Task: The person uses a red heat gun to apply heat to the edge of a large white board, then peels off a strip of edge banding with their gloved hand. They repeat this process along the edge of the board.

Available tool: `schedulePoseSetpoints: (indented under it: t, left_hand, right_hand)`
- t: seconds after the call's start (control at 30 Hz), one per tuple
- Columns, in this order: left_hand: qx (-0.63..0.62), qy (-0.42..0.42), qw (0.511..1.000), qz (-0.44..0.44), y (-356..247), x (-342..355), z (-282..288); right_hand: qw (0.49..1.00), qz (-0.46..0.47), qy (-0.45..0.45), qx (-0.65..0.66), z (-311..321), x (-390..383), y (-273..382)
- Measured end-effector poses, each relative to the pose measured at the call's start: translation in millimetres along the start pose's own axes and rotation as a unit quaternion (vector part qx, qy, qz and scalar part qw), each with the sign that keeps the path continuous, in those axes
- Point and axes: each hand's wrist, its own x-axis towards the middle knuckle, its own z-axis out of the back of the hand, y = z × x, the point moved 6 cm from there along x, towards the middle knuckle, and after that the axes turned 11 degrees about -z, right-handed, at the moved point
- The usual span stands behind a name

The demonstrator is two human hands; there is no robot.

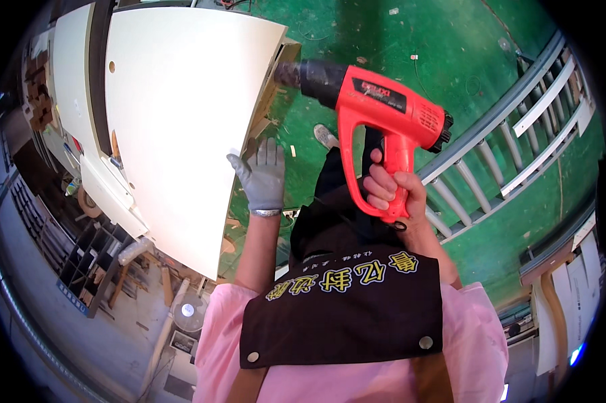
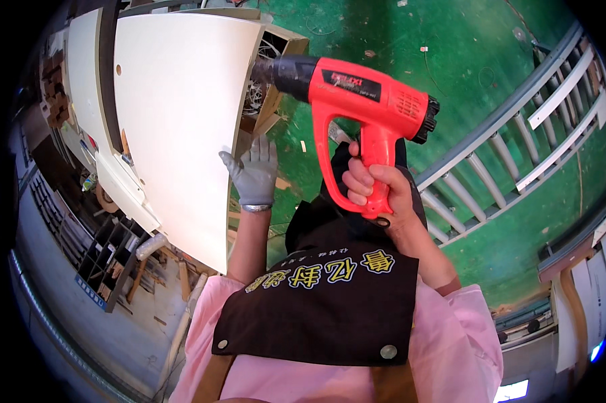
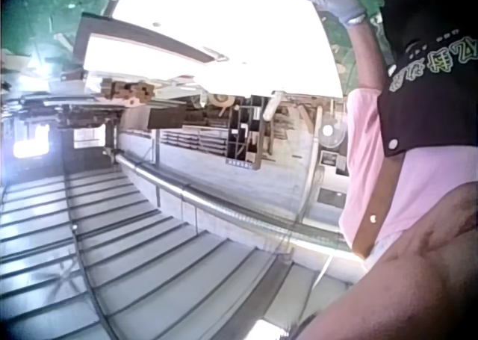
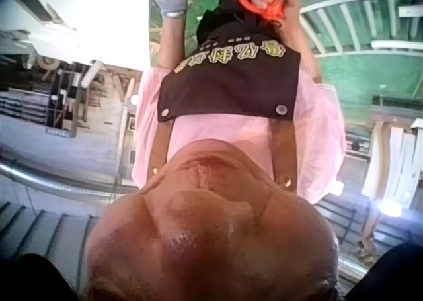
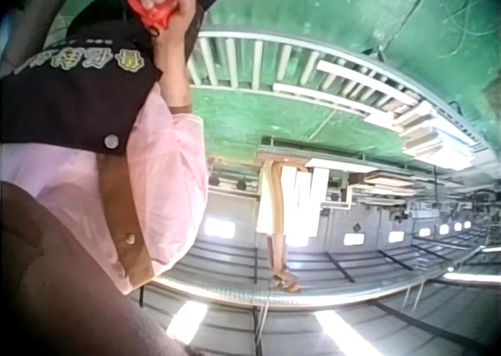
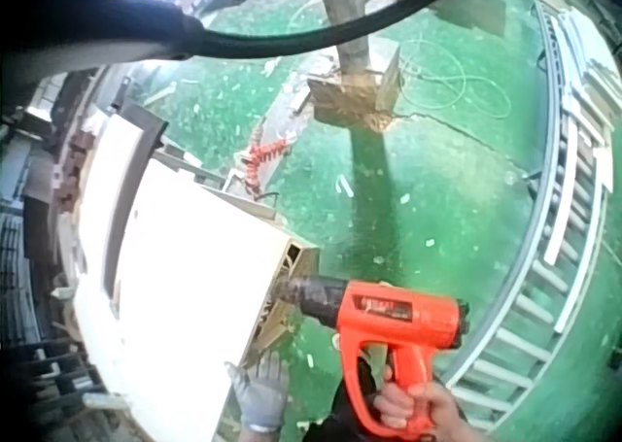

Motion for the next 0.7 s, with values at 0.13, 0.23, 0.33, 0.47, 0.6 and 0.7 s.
schedulePoseSetpoints:
  t: [0.13, 0.23, 0.33, 0.47, 0.6, 0.7]
  left_hand:
    - [0.005, 0.018, 1.0, 0.005, 0.8, 2.8, -8.7]
    - [-0.003, 0.021, 1.0, 0.001, 1.8, 2.7, -7.8]
    - [0.008, 0.009, 1.0, 0.003, 3.7, 1.3, -8.3]
    - [0.014, 0.019, 1.0, -0.002, 3.2, 0.8, -16.4]
    - [0.019, 0.025, 0.999, -0.008, 3.6, 2.9, -14.3]
    - [0.035, 0.004, 0.999, -0.002, 7.5, 2.2, -10.6]
  right_hand:
    - [0.998, 0.064, -0.011, 0.015, -6.9, 15.3, 25.2]
    - [0.999, 0.026, -0.018, 0.012, -3.2, 6.9, 13.7]
    - [1.0, -0.003, -0.022, -0.007, 1.8, -2.4, -1.3]
    - [0.999, 0.049, -0.013, 0.015, -5.8, 16.4, 27.1]
    - [0.999, 0.043, 0.0, 0.018, -5.3, 14.7, 20.9]
    - [1.0, -0.009, -0.015, 0.004, -0.4, -2.7, -6.2]
